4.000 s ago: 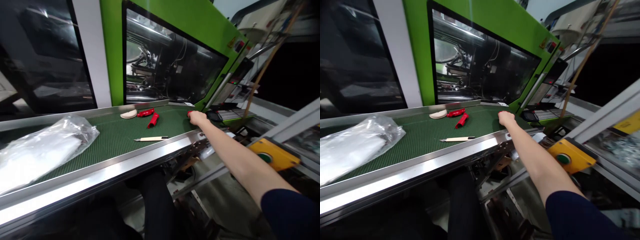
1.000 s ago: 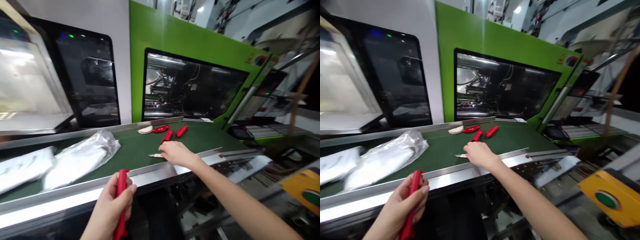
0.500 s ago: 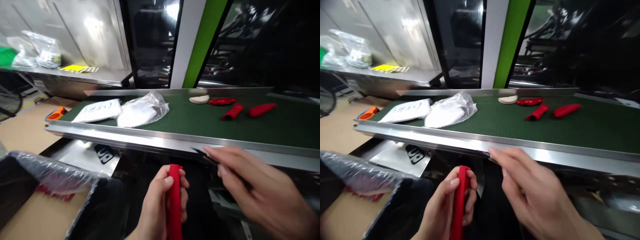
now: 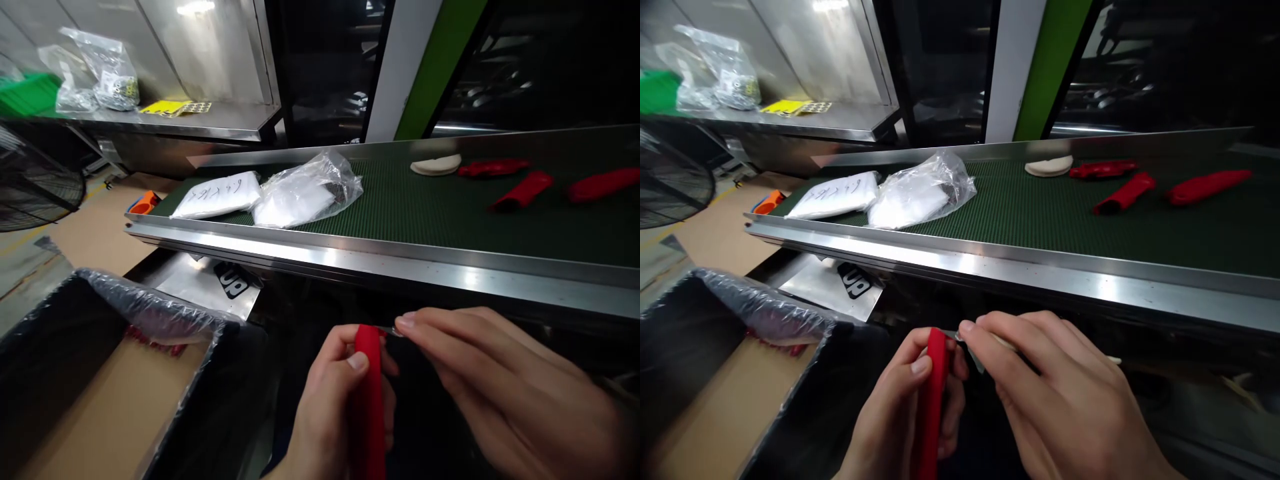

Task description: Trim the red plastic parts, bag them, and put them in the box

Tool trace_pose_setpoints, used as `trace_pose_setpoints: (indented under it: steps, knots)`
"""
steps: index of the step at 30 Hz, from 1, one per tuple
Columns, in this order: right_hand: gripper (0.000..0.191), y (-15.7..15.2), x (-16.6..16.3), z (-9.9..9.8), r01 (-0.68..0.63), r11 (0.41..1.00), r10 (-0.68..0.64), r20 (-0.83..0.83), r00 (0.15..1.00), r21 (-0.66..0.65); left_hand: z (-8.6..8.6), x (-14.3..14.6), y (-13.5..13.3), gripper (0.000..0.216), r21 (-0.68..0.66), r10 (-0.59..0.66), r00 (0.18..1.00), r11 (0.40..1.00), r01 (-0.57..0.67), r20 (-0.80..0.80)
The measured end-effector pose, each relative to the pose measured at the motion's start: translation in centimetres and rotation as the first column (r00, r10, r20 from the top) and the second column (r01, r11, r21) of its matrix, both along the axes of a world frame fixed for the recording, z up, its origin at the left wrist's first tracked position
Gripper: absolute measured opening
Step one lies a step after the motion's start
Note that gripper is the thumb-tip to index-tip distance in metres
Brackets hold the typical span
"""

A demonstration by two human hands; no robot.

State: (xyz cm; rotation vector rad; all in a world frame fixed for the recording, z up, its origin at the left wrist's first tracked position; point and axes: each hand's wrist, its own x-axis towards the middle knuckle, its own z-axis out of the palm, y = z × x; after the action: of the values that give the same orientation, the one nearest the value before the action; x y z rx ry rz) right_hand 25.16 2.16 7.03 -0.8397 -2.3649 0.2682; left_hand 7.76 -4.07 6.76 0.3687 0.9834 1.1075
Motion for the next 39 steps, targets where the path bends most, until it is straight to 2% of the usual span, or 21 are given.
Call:
trace_pose_setpoints:
  steps: [14, 27, 32, 39]
  knots:
    - [0.039, -0.2, 0.1, -0.9, -0.025, 0.999, 0.026, 0.008, 1.0, -0.042, -0.5, -0.1, -0.2, 0.025, 0.018, -0.006, 1.0, 1.0, 0.006, 0.031]
    - [0.044, -1.3, -0.5, -0.9, -0.008, 1.0, 0.008, -0.046, 0.999, 0.008, -0.2, 0.4, 0.0, 0.022, -0.003, 0.057, 0.998, 0.998, -0.057, 0.027]
    - [0.044, -1.8, -0.2, -0.9, -0.043, 0.999, 0.043, 0.024, 0.999, 0.005, -0.1, 0.3, 0.3, 0.025, -0.049, 0.092, 0.994, 0.995, -0.09, 0.053]
    - [0.048, -2.9, 0.0, -1.5, -0.056, 0.997, 0.053, 0.058, 0.997, 0.045, 0.3, -0.3, 0.9, 0.018, -0.022, 0.112, 0.993, 0.994, -0.111, 0.022]
